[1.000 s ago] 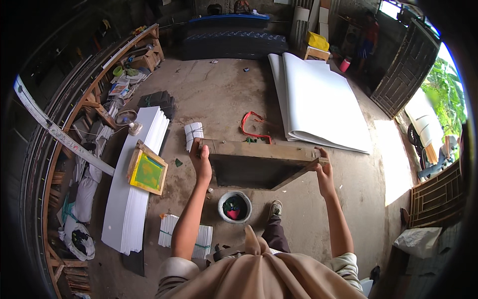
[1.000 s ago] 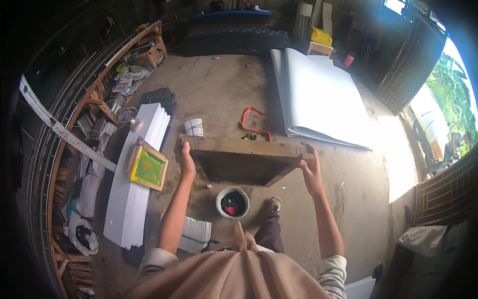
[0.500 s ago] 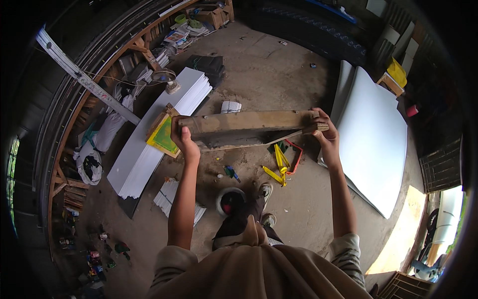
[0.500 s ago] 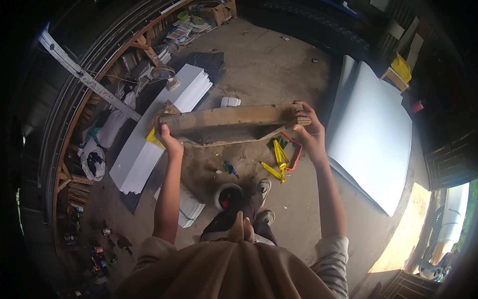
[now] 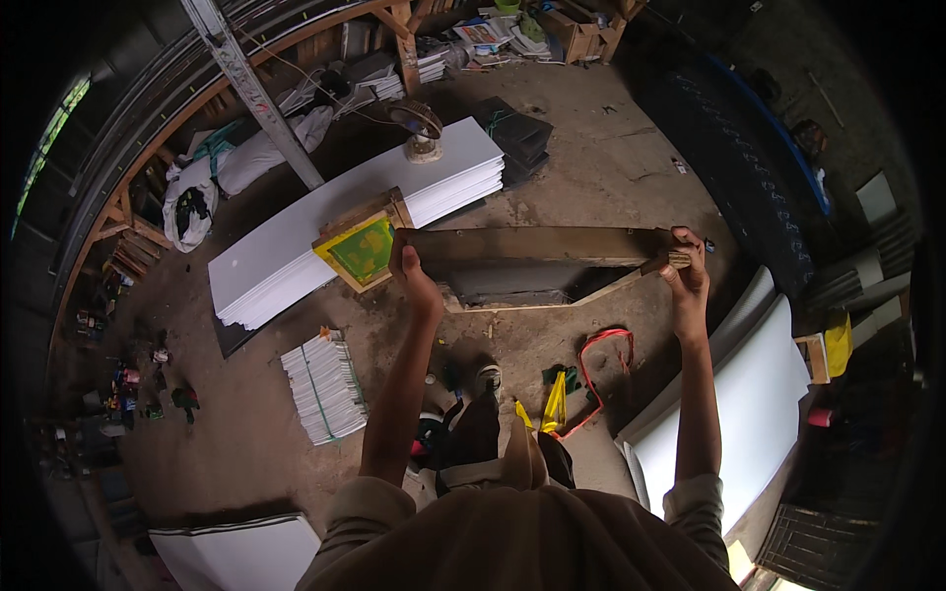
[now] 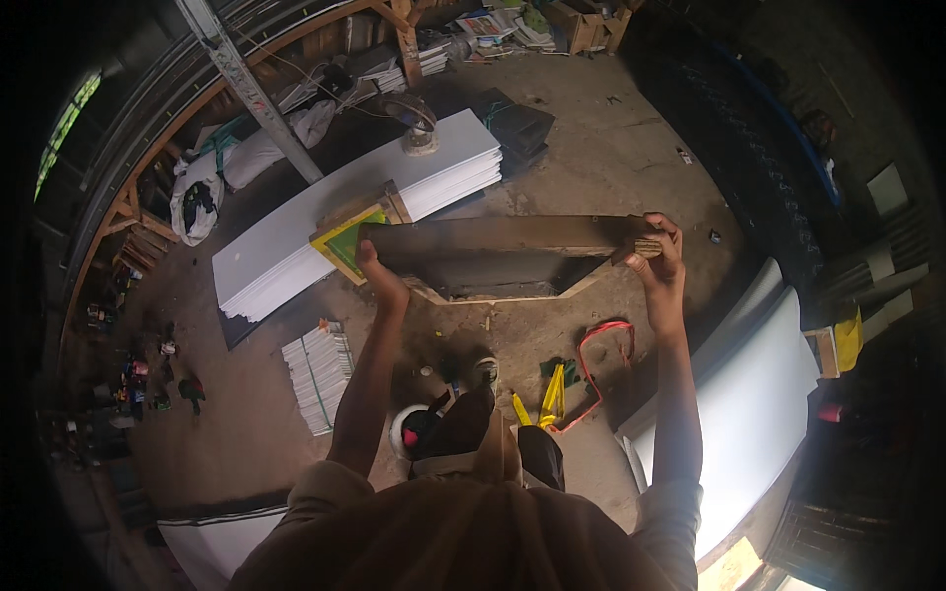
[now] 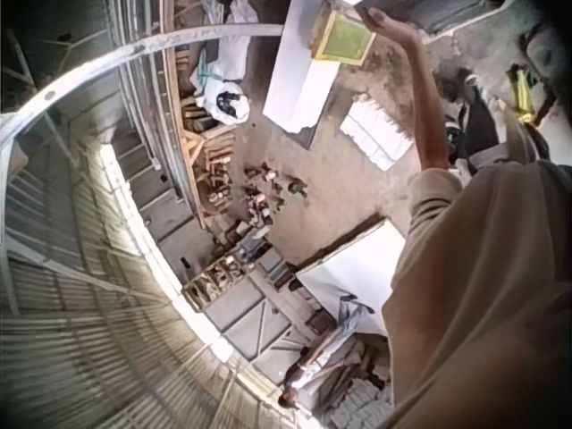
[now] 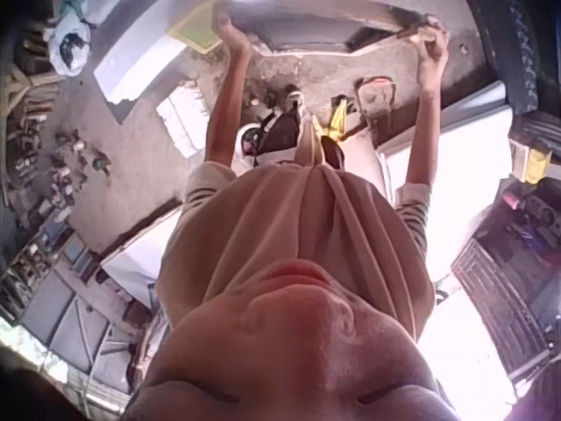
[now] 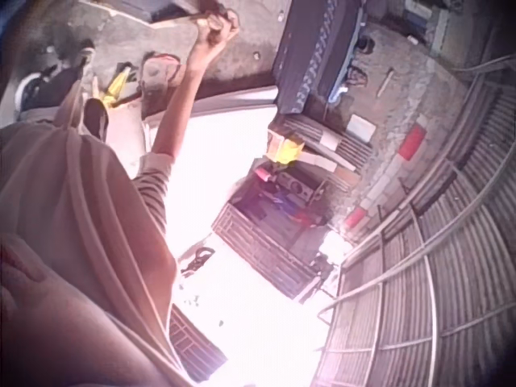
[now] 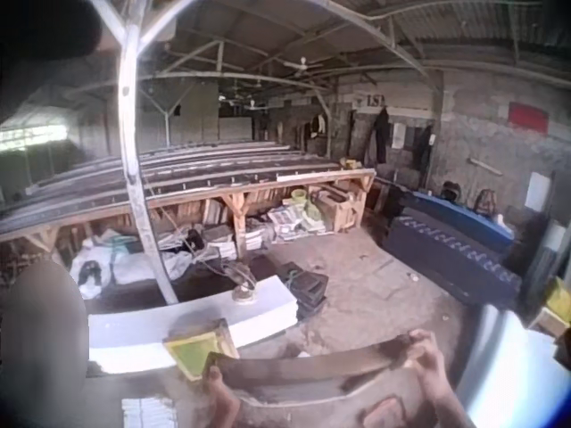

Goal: The person places a wooden frame on the floor and adjusts its position. They then use a utility knife to cut and fit green foam pieces into the frame, pressing them into place.

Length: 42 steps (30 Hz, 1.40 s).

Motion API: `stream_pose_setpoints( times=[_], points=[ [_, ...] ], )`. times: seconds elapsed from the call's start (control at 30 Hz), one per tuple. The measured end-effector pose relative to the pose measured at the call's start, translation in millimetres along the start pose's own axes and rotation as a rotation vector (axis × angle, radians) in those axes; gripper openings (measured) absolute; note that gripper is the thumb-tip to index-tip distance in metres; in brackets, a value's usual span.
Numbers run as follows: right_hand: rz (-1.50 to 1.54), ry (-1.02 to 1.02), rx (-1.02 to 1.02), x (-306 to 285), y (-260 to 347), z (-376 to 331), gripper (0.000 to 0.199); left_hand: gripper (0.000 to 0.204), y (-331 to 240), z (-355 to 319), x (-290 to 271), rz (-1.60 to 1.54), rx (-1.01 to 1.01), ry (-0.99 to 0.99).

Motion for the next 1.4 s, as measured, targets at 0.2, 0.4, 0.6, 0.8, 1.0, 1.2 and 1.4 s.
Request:
stream_pose_setpoints(
  times=[0.2,0.4,0.6,0.8,1.0,1.2,1.4],
  points=[
    [0.046,0.292,-0.079,79.5,-38.3,114.7,0.024,0.050,-3.4,58.5,-42.1,0.058,0.094,-0.222],
    [0.344,0.674,-0.105,198.9,-63.3,187.6,0.022,0.045,-52.5,62.7,-103.4,0.256,0.371,-0.455],
    [0.468,1.054,-0.100,308.4,-70.4,184.9,0.030,0.056,-91.7,-0.4,-155.0,0.555,0.484,-0.755],
    [0.538,1.366,-0.135,391.0,-66.9,127.9,0.029,0.054,-100.2,-94.7,-190.7,0.658,0.493,-1.114],
    [0.488,1.657,-0.320,470.4,-52.0,59.3,0.024,0.053,-92.6,-177.1,-232.2,0.615,0.536,-1.446],
    [0.479,1.773,-0.290,503.5,-14.5,32.3,0.027,0.060,-96.8,-198.0,-243.2,0.680,0.610,-1.584],
    [0.436,1.895,-0.345,538.8,-11.9,26.6,0.022,0.060,-77.6,-199.7,-229.9,0.642,0.641,-1.709]
  ],
)
Point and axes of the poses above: each hand's wrist, its own z-axis towards the middle knuckle, its own x-axis out of the palm, y = z × x, the point moved 4 cm from there along z, towards the middle knuckle, and after that the axes turned 1 degree about x, right-handed, at the moved point
